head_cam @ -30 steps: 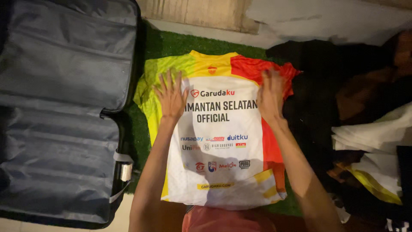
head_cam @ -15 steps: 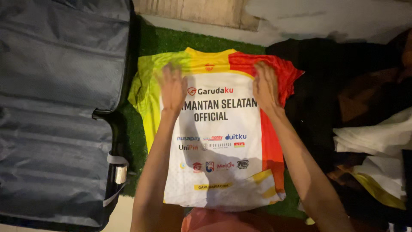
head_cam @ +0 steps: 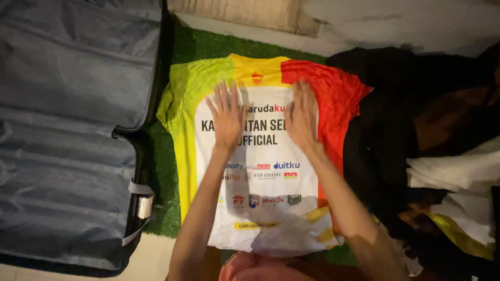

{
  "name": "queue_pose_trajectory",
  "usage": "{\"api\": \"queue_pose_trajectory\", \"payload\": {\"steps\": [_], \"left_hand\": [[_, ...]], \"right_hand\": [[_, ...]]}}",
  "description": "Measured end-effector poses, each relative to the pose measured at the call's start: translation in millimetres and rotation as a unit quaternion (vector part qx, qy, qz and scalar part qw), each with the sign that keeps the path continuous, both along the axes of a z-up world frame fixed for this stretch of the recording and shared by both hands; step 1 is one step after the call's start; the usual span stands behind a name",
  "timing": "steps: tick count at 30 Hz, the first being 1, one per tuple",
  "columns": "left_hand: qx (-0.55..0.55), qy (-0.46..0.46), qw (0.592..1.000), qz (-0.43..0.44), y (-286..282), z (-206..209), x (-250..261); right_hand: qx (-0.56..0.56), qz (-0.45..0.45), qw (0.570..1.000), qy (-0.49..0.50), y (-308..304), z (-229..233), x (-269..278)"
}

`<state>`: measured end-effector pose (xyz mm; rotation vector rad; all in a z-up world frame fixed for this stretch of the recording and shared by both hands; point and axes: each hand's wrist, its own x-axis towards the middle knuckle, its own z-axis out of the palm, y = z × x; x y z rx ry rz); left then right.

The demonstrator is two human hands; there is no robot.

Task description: The person picks up a multi-colored shirt from a pile, lays it flat on a surface next to a suitcase, and folds it into a small rectangle before placing it inside the suitcase; they then pick up a black shirt, lay it flat, and begin folding it.

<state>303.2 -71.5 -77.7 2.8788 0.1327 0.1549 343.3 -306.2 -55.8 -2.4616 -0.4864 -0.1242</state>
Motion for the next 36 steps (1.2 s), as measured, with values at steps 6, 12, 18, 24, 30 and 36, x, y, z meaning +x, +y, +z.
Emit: {"api": "queue_pose_trajectory", "payload": {"steps": [6,12,18,24,30,36], "left_hand": [[-0.073,0.036,0.996,0.028,-36.1,28.5,-136.8],[-0.075,0.024,0.995,0.055,-8.7,36.1,-196.3],[-0.045,0.032,0.995,0.086,8.2,34.4,-245.3],[-0.091,-0.027,0.988,0.123,5.7,56.0,-304.8],[-0.126,-0.054,0.966,0.219,1.5,82.2,-366.7],[-0.245,0.037,0.911,0.329,13.2,80.2,-415.2]], "right_hand": [[-0.058,0.015,0.997,0.044,-18.8,2.5,-118.9],[-0.019,0.004,0.999,0.042,-66.2,-0.4,-153.6],[-0.029,0.043,0.997,0.057,-91.2,15.9,-191.9],[-0.044,-0.010,0.999,-0.002,-113.6,42.8,-258.5],[-0.041,-0.021,0.995,0.084,-151.3,46.5,-313.4],[-0.080,-0.064,0.981,0.165,-170.5,41.1,-331.4]]}}
